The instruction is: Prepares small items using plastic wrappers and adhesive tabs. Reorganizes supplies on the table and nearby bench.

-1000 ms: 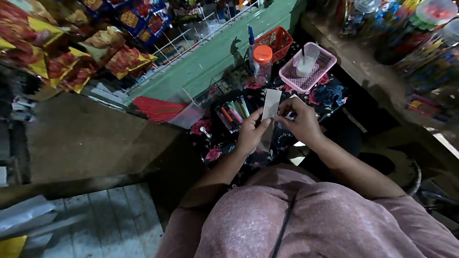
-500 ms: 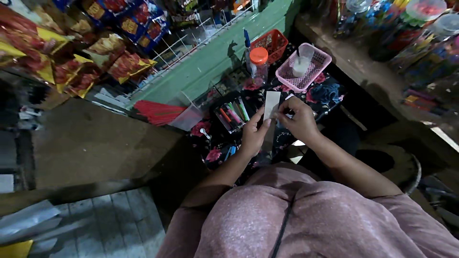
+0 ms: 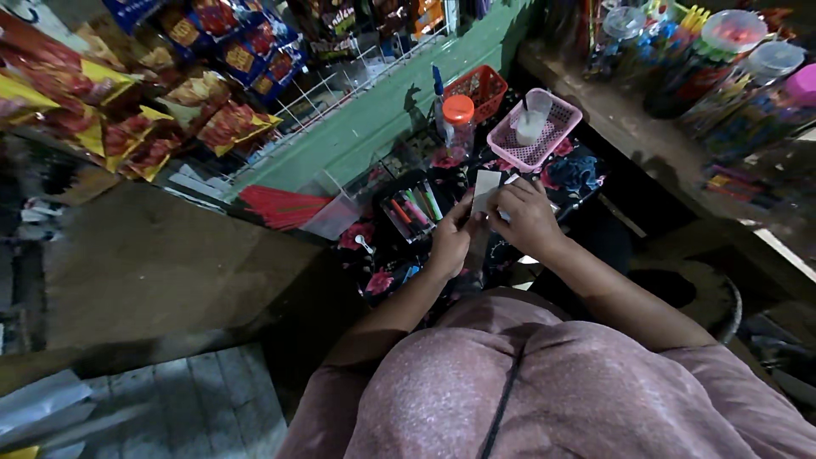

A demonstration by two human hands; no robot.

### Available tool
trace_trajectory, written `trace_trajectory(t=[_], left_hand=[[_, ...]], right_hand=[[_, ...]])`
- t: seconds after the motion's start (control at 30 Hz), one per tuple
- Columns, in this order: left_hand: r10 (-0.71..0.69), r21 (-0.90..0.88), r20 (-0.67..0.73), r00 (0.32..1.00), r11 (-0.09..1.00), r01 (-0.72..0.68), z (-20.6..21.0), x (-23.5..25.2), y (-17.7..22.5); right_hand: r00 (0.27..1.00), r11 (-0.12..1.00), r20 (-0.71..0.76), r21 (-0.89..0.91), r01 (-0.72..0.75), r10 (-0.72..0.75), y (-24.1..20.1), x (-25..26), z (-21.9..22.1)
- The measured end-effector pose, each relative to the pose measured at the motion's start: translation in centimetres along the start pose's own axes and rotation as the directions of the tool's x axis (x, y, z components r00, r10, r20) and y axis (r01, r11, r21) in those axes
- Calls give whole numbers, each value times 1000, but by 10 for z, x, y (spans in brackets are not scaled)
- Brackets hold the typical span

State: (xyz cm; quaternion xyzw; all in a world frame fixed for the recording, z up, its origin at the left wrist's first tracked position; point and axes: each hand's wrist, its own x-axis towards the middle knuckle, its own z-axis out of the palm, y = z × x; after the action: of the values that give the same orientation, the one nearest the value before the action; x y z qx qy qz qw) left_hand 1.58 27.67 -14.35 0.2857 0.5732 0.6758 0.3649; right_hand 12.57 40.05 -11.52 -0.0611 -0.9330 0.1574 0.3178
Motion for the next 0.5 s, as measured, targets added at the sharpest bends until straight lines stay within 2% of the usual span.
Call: trace_trajectory(t=[0.07,0.13,0.33,0.5], left_hand=[[2,33,9,1000,999,-2,-2,3,-2],[-14,58,24,1000,998,13,-2,6,-3],[-28,125,30,999,992,24,2,16,-5],[-15,108,84,996,994,6,4,29,-7]], right_hand=[[980,981,108,74,-178,170,-5,5,-5],[951,962,171,46,-270,259,-7,8,-7],[914,949,257,-86,-303,315,-3,15,-6],[913,954,277,-58,-295,299,7,16,-9]])
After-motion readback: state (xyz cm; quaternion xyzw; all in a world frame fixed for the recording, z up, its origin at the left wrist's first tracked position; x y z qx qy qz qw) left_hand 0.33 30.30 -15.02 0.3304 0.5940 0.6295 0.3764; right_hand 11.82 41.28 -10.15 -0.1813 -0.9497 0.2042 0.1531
